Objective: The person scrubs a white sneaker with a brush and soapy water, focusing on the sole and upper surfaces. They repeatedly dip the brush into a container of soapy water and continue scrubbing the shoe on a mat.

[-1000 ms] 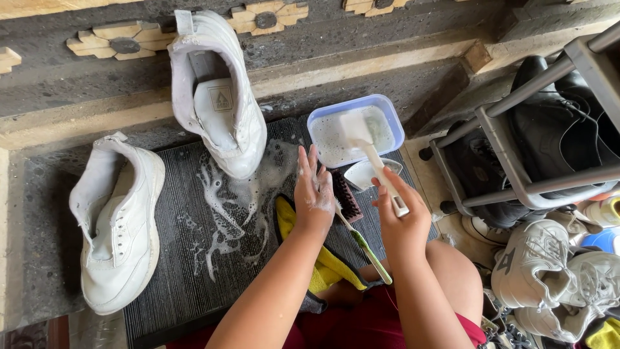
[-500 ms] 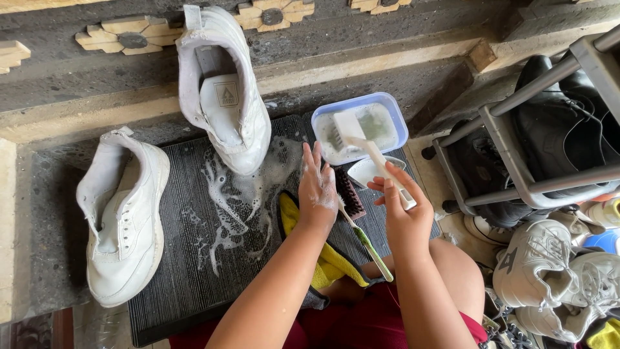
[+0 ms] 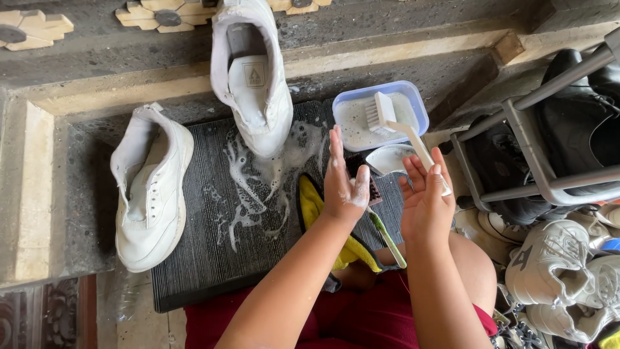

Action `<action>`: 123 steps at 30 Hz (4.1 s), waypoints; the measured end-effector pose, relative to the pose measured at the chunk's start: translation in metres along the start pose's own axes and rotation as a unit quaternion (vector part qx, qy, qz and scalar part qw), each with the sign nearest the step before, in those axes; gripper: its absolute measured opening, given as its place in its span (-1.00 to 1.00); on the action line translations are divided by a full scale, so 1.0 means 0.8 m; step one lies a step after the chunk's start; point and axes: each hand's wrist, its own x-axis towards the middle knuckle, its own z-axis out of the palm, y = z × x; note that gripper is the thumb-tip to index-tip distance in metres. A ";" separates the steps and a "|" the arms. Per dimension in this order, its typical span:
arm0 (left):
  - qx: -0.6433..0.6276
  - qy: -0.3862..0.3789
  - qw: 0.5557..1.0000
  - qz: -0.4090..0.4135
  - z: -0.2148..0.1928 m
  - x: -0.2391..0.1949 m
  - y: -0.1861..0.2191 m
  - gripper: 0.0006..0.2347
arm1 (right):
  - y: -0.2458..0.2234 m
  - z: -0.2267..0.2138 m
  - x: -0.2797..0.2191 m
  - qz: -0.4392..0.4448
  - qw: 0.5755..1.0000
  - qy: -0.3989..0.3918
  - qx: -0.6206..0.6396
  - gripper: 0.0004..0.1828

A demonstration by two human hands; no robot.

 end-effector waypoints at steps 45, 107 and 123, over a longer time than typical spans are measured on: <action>-0.084 -0.147 0.975 -0.141 -0.122 0.002 0.204 -0.38 | -0.123 0.011 -0.169 -0.344 0.861 -0.066 -0.368 -0.10; 0.031 -0.033 0.998 -0.043 -0.041 -0.057 0.054 -0.49 | -0.021 -0.021 -0.057 -0.116 0.807 -0.244 -0.526 -0.03; 0.019 -0.039 0.997 -0.064 -0.039 -0.062 0.041 -0.45 | -0.025 0.026 -0.026 -0.205 0.858 -0.211 -0.421 -0.23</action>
